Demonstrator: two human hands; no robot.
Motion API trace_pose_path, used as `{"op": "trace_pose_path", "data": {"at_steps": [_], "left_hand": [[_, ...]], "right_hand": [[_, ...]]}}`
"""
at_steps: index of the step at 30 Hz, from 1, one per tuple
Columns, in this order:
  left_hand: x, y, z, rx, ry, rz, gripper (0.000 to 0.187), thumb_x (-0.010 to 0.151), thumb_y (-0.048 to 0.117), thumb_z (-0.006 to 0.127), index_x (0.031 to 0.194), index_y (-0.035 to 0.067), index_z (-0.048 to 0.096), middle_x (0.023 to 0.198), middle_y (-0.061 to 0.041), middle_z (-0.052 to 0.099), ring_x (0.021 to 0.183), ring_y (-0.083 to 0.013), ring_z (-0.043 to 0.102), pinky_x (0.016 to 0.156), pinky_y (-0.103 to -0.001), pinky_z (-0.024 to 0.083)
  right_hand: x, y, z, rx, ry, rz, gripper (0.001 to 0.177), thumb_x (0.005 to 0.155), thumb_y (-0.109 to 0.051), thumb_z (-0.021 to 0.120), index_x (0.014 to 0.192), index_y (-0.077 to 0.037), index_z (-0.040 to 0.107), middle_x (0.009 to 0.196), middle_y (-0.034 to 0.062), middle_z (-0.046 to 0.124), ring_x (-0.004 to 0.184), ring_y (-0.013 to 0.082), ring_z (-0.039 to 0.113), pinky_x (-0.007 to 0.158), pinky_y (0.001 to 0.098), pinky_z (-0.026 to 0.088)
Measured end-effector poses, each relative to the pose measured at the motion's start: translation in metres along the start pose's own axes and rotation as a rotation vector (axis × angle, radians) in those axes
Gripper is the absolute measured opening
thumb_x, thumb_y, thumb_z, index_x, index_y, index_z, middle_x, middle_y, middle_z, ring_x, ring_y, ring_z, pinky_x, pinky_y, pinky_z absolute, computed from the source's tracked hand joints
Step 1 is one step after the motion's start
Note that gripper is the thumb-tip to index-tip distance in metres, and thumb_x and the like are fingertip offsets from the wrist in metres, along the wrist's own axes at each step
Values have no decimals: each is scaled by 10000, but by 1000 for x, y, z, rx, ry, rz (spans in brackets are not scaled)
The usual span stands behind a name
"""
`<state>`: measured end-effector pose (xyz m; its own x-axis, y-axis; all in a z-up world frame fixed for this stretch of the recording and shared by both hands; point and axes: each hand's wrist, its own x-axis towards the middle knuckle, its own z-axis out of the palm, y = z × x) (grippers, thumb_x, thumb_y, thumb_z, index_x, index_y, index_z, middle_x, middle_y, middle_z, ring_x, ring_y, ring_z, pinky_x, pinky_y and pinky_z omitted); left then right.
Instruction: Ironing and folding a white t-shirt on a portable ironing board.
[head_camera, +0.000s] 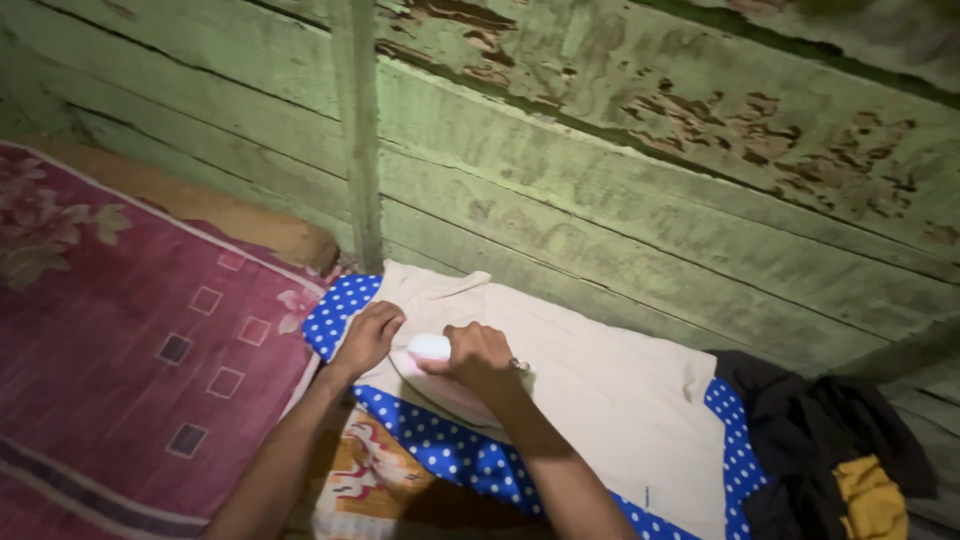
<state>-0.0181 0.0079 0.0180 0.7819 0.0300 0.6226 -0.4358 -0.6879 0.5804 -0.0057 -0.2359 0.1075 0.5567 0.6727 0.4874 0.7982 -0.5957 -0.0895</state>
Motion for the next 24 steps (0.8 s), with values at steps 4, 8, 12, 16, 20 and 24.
{"op": "trace_pose_path", "data": {"at_steps": [4, 8, 12, 16, 20, 24], "left_hand": [[1, 21, -9, 10, -28, -13, 88, 913, 89, 659, 926, 7, 689, 974, -137, 707, 957, -349, 649, 890, -423, 499], [1, 31, -10, 91, -68, 11, 193, 907, 203, 716, 940, 20, 663, 985, -131, 661, 973, -348, 609, 879, -431, 487], [1, 26, -5, 170, -97, 53, 277, 880, 259, 743, 995, 26, 648, 1015, -119, 634, 981, -348, 578, 878, -431, 481], [5, 37, 2, 203, -122, 69, 258, 859, 216, 739, 1020, 35, 653, 1056, -131, 616, 1002, -354, 563, 891, -452, 479], [12, 49, 27, 350, -117, 107, 321, 740, 75, 679, 1061, 60, 678, 1150, -137, 613, 1096, -341, 549, 883, -500, 436], [14, 70, 68, 309, -234, 193, 337, 761, 29, 637, 1090, 84, 686, 1167, -93, 636, 1145, -311, 562, 927, -473, 428]], "right_hand": [[-12, 14, -5, -61, 271, -118, 622, 746, -671, 792, 880, -64, 777, 651, 147, 657, 599, 324, 663, 570, 457, 541], [-24, 30, -51, 40, -177, 167, 662, 731, -693, 767, 907, -55, 768, 714, 177, 715, 662, 341, 705, 640, 473, 566], [-49, 50, -91, 19, -514, 449, 699, 782, -731, 702, 1033, -81, 753, 810, 180, 753, 734, 334, 745, 724, 460, 598], [-86, 83, -108, -64, -475, 468, 697, 729, -742, 696, 1027, -116, 771, 824, 174, 766, 759, 326, 760, 740, 465, 602], [-103, 91, -132, -210, -537, 645, 711, 740, -782, 652, 1066, -161, 773, 845, 192, 757, 803, 345, 759, 744, 470, 613], [-127, 97, -141, -144, -477, 612, 684, 736, -774, 650, 1020, -166, 780, 822, 183, 757, 795, 363, 755, 736, 483, 600]]}}
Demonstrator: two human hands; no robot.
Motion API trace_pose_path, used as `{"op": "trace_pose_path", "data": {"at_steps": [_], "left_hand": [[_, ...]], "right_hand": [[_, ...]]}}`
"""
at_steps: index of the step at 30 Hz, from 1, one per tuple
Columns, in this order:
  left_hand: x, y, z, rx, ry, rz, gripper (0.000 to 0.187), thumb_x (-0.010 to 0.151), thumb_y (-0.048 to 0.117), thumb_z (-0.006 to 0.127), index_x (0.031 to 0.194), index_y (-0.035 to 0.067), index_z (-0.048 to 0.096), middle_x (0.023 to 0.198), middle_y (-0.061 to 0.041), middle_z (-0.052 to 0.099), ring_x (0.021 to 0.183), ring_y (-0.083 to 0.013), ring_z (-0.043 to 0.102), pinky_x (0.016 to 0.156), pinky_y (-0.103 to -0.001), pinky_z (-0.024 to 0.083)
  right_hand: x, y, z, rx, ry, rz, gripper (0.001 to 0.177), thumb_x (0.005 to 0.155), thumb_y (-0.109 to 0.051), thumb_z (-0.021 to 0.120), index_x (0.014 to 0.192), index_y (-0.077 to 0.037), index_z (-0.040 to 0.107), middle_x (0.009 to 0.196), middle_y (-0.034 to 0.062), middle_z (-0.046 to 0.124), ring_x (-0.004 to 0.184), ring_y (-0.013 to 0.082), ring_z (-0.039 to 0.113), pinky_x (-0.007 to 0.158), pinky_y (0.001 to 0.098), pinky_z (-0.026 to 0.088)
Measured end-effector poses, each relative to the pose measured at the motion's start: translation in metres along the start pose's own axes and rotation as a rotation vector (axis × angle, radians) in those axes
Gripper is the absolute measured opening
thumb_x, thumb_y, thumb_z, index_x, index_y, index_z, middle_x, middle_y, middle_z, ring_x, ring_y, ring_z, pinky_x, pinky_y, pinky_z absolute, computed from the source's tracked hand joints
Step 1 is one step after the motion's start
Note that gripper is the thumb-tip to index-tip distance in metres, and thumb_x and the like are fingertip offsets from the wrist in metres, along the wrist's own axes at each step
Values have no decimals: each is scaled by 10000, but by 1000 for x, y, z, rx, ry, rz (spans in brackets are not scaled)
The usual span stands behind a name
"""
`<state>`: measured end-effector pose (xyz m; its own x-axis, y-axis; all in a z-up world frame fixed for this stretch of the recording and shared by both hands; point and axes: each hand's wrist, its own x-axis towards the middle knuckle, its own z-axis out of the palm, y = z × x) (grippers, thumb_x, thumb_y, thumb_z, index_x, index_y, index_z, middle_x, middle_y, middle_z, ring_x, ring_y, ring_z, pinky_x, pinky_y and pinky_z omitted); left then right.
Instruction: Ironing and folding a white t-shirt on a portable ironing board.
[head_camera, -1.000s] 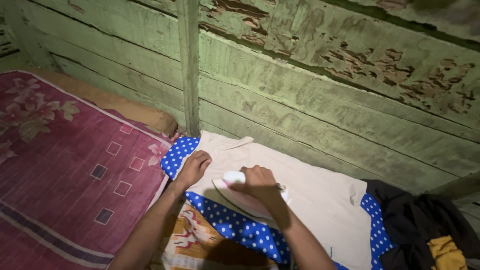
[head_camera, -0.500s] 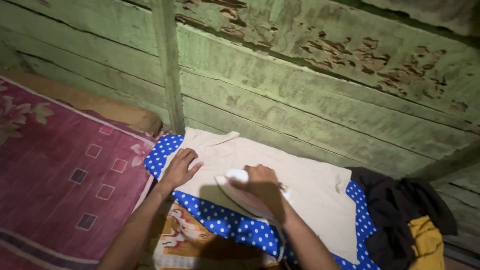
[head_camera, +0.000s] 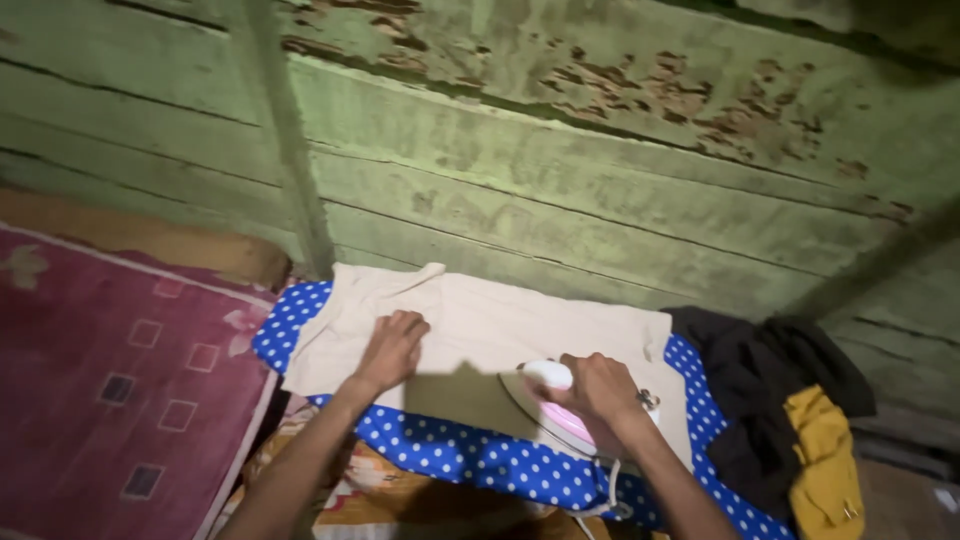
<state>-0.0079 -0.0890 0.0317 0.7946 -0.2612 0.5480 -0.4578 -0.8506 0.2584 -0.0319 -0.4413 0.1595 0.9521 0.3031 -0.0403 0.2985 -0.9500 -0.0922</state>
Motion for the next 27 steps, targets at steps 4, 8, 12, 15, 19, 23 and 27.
{"op": "trace_pose_path", "data": {"at_steps": [4, 8, 12, 15, 19, 23, 27], "left_hand": [[12, 39, 24, -122, -28, 118, 342, 762, 57, 667, 1103, 63, 685, 1164, -114, 641, 1105, -308, 572, 904, -466, 425], [17, 78, 27, -213, -11, 242, 310, 778, 106, 728, 1080, 58, 677, 1128, -103, 643, 1082, -290, 582, 895, -447, 440], [20, 94, 40, -224, 7, 242, 273, 805, 67, 709, 1076, 64, 673, 1137, -77, 639, 1093, -264, 598, 913, -418, 460], [22, 99, 48, -279, 21, 261, 310, 776, 74, 726, 1079, 52, 666, 1138, -104, 620, 1090, -298, 585, 910, -437, 449], [25, 108, 54, -376, 16, 275, 318, 782, 61, 719, 1096, 61, 663, 1151, -100, 624, 1108, -297, 589, 926, -435, 451], [28, 121, 63, -410, -29, 282, 355, 770, 85, 731, 1117, 73, 658, 1171, -102, 628, 1139, -301, 587, 960, -440, 452], [27, 129, 78, -427, -35, 325, 388, 830, 128, 737, 1200, 50, 653, 1267, -147, 614, 1228, -348, 549, 1028, -484, 419]], "right_hand": [[-1, 9, -3, -8, -38, -34, 663, 719, -755, 694, 1004, -161, 774, 803, 195, 749, 806, 381, 739, 743, 492, 587], [-4, 23, 2, -23, 6, -31, 598, 741, -704, 713, 984, -161, 772, 803, 181, 749, 801, 375, 742, 729, 491, 589], [-13, 34, 0, 33, 58, -42, 605, 732, -703, 727, 982, -154, 776, 789, 185, 745, 779, 381, 742, 713, 491, 590], [-22, 42, -7, -11, -25, -18, 650, 713, -734, 741, 992, -148, 767, 791, 193, 736, 780, 381, 738, 714, 500, 584], [-32, 69, -4, -23, 55, 7, 643, 706, -719, 737, 1008, -152, 768, 777, 185, 749, 769, 373, 747, 712, 489, 590], [-47, 84, -6, -7, -13, 5, 646, 703, -721, 732, 1011, -155, 778, 795, 188, 756, 793, 367, 743, 726, 490, 577], [-54, 99, -11, 25, -18, 75, 636, 692, -719, 730, 1030, -183, 789, 843, 187, 758, 817, 377, 745, 718, 504, 581]]}}
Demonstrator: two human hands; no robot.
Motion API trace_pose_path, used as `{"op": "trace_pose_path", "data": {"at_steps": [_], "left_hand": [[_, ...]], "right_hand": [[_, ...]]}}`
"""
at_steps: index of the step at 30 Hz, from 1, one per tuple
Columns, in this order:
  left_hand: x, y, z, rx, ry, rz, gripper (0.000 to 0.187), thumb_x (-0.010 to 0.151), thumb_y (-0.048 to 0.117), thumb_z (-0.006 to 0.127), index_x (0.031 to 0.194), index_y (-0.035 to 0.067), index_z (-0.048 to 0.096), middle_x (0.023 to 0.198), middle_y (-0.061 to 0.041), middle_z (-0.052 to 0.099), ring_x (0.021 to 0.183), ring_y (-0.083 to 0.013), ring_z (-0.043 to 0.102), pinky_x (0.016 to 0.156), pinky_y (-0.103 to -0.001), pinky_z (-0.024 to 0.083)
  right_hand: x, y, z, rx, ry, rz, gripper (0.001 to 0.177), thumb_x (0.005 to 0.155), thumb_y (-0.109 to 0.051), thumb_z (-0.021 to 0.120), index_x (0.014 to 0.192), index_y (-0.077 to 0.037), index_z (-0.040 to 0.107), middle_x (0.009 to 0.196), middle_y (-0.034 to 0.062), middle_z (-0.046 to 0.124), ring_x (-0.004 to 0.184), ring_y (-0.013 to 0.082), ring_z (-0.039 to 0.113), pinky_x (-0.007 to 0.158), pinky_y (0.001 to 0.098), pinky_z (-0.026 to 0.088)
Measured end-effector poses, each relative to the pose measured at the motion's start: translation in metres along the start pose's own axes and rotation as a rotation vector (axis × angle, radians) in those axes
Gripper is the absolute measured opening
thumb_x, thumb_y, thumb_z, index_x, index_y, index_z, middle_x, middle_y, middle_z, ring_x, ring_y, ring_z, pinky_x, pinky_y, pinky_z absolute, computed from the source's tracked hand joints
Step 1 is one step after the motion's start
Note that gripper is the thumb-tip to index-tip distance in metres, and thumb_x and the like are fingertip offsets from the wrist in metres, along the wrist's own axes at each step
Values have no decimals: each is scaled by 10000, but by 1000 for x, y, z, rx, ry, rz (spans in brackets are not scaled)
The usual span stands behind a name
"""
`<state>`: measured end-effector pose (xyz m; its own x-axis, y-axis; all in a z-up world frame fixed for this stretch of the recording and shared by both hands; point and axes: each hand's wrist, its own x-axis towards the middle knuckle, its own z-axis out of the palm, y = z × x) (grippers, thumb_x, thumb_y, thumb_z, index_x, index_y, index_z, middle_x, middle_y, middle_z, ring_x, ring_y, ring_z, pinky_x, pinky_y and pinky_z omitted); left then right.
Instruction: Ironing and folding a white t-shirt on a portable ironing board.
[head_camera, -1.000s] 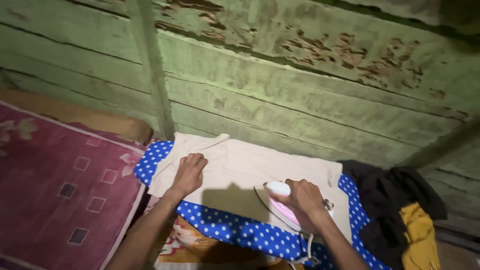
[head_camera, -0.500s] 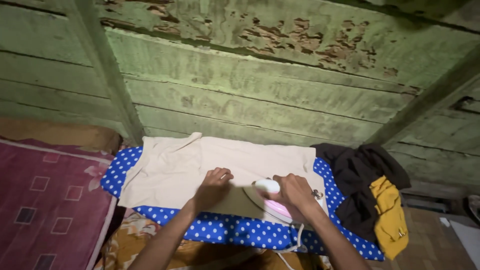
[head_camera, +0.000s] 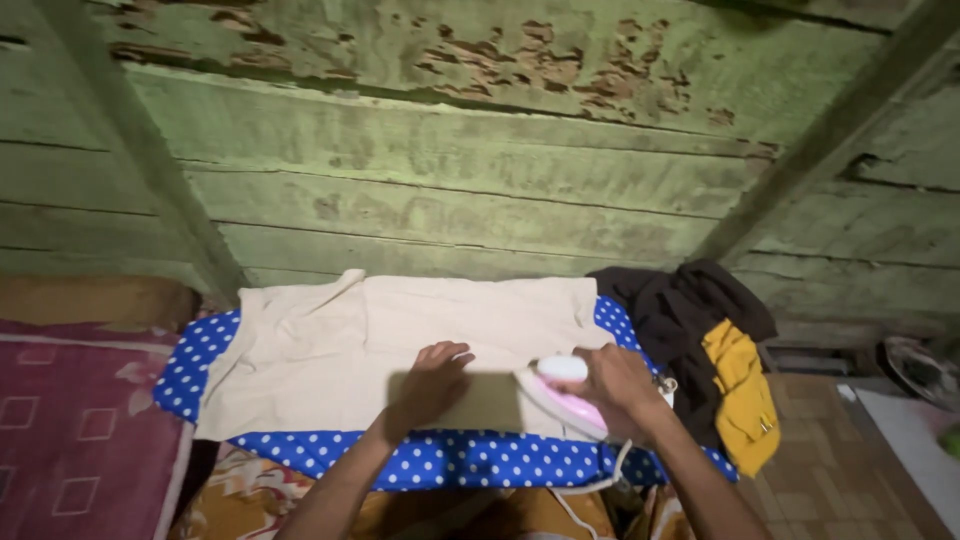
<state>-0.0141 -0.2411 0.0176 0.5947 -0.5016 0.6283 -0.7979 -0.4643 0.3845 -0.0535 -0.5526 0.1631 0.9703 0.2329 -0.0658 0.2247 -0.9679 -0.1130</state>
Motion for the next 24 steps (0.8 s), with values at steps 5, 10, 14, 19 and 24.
{"op": "trace_pose_path", "data": {"at_steps": [5, 10, 14, 19, 24], "left_hand": [[5, 2, 4, 129, -35, -91, 431, 810, 179, 733, 1202, 24, 644, 1365, -185, 582, 1296, -373, 508, 1044, -559, 356], [5, -3, -2, 235, 40, -88, 375, 844, 172, 683, 1187, 25, 642, 1285, -178, 607, 1230, -357, 557, 1014, -543, 397], [3, -6, -16, 348, -140, -186, 196, 872, 150, 644, 1043, 54, 634, 1099, -132, 585, 1039, -300, 562, 868, -460, 447], [3, -8, -22, 243, -74, -217, 174, 855, 159, 647, 991, 51, 635, 1036, -127, 560, 993, -310, 527, 810, -466, 425], [-3, -24, -19, 328, -109, -208, 148, 870, 132, 618, 1006, 74, 612, 1047, -127, 555, 1011, -307, 529, 828, -461, 415]], "right_hand": [[3, 22, 17, -82, 113, 128, 719, 698, -743, 750, 1108, -151, 754, 846, 204, 755, 811, 383, 749, 715, 504, 596], [-8, 16, 11, -27, 16, 48, 663, 695, -763, 711, 1049, -207, 787, 838, 181, 763, 800, 358, 758, 734, 492, 594], [-5, 37, 16, -66, 15, 133, 709, 679, -777, 694, 1087, -202, 765, 867, 172, 762, 799, 361, 758, 711, 497, 604], [-5, 54, 27, -133, 91, 236, 737, 714, -787, 685, 1075, -149, 759, 861, 182, 763, 818, 355, 761, 714, 493, 603], [-17, 49, 14, -140, -18, 175, 746, 714, -808, 651, 1128, -194, 746, 844, 188, 756, 809, 360, 766, 731, 487, 609]]}}
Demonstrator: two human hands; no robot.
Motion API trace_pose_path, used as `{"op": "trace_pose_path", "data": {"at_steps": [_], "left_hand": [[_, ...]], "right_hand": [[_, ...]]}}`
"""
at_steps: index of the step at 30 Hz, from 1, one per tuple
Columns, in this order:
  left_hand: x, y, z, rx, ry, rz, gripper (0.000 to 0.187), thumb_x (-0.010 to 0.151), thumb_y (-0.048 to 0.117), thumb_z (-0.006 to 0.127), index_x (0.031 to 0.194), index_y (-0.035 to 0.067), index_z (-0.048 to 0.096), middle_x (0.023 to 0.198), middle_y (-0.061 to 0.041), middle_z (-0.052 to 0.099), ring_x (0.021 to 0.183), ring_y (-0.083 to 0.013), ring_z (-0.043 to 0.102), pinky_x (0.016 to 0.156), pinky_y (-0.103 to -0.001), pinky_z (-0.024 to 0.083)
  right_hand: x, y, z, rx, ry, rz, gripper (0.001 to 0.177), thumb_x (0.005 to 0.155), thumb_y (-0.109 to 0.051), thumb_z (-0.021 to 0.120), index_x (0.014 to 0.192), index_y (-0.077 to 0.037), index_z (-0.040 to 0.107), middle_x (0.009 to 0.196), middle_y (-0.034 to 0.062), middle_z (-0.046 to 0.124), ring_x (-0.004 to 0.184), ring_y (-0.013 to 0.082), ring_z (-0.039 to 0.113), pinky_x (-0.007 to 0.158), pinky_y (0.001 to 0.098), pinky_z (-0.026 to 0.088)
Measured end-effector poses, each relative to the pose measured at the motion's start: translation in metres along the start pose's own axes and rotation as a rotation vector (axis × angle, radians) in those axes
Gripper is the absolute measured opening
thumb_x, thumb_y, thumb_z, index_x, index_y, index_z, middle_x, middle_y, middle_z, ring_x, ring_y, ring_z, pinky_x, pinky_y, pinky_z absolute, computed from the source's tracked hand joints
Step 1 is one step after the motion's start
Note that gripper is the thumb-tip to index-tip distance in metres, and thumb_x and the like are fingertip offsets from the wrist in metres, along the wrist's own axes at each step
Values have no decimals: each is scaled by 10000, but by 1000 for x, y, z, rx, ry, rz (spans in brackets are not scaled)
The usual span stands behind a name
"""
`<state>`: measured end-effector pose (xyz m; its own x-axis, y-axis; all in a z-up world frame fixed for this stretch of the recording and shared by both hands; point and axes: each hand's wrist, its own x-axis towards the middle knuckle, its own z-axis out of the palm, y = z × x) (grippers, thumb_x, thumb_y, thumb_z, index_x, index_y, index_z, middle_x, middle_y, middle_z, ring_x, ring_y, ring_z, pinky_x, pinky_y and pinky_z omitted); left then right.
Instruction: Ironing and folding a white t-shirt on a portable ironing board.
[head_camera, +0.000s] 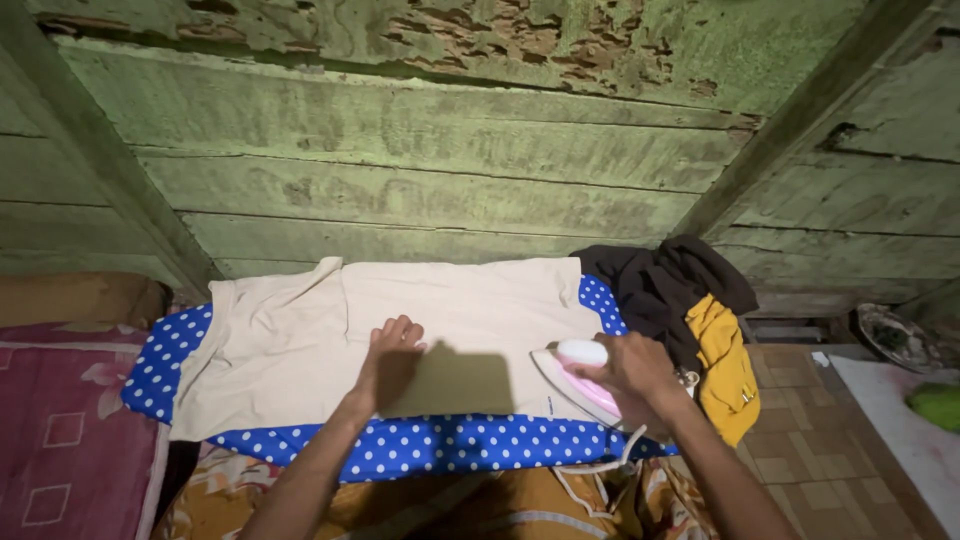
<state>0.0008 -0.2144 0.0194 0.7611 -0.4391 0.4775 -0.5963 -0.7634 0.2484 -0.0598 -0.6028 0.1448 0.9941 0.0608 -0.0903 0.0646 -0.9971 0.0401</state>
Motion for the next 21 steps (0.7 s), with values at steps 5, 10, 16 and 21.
{"op": "trace_pose_path", "data": {"at_steps": [5, 10, 16, 21], "left_hand": [[-10, -17, -20, -132, 29, -79, 168, 848, 122, 630, 1015, 100, 627, 1039, -96, 566, 1026, -299, 542, 833, -466, 405], [-28, -44, -32, -111, 87, -88, 166, 885, 155, 658, 1038, 97, 626, 1062, -97, 569, 1045, -324, 538, 840, -490, 405], [-51, -69, -57, -25, 159, -145, 232, 878, 154, 680, 1099, 99, 637, 1130, -89, 594, 1106, -314, 565, 959, -491, 420], [-59, -83, -79, -75, 165, -175, 350, 873, 128, 657, 1210, 43, 622, 1323, -182, 579, 1222, -383, 537, 974, -484, 456]], "right_hand": [[16, 13, 15, -18, -36, 125, 800, 721, -825, 653, 1156, -158, 735, 848, 176, 763, 788, 335, 780, 718, 473, 625], [15, -9, 7, 53, 65, -4, 776, 699, -810, 662, 1100, -153, 762, 846, 173, 764, 778, 349, 761, 702, 497, 608], [21, -77, -10, 122, -77, -164, 760, 691, -851, 610, 1069, -211, 769, 748, 123, 755, 692, 269, 760, 670, 450, 606], [38, -133, -8, 174, -93, -243, 710, 735, -787, 619, 1120, -204, 748, 690, 48, 740, 586, 215, 736, 581, 384, 607]]}}
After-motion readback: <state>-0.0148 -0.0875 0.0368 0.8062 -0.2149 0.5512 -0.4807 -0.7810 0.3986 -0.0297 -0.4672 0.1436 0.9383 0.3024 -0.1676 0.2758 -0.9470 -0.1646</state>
